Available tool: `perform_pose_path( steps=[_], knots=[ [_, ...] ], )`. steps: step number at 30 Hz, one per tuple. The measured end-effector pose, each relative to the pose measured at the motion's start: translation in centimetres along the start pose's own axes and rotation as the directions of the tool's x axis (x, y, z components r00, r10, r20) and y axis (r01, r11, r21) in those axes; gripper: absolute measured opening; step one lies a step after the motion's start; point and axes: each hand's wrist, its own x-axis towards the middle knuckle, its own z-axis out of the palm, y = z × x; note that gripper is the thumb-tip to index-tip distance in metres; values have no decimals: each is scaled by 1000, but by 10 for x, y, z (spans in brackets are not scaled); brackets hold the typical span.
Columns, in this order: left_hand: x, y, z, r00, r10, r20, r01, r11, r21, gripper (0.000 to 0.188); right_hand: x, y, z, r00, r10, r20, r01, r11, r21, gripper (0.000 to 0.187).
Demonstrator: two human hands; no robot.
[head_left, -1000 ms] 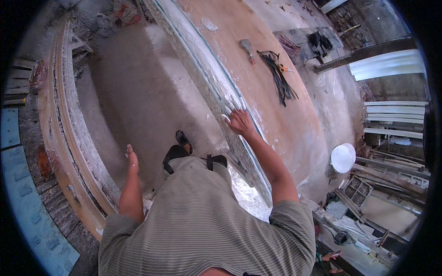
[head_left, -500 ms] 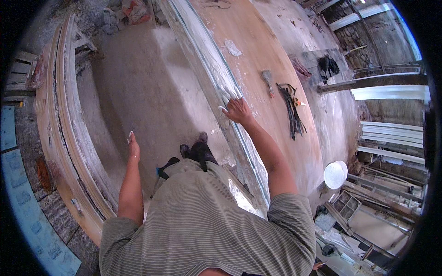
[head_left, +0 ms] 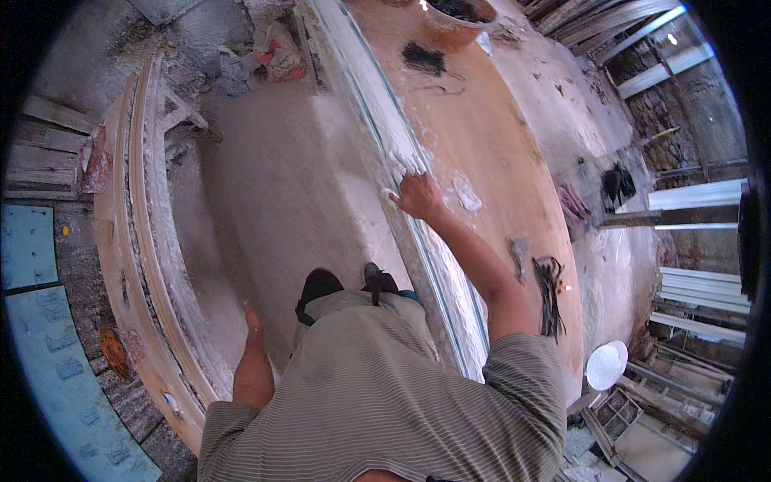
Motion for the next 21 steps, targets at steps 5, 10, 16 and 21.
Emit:
perform_pose_path(
  steps=[5,10,16,21],
  knots=[
    [20,73,64,992,-127,11,125,984,131,66,130,28,-12,1000,13,-14,-13,1000,5,58],
    [96,135,84,988,-151,25,144,971,190,62,268,47,-25,998,1,-62,-3,1000,-20,56],
    [249,267,132,979,-31,204,-55,913,405,57,409,77,-55,993,113,35,-112,993,-28,56],
    [378,461,286,778,435,453,-588,758,283,54,532,82,-83,999,18,-34,-19,1000,-7,56]
  ],
)
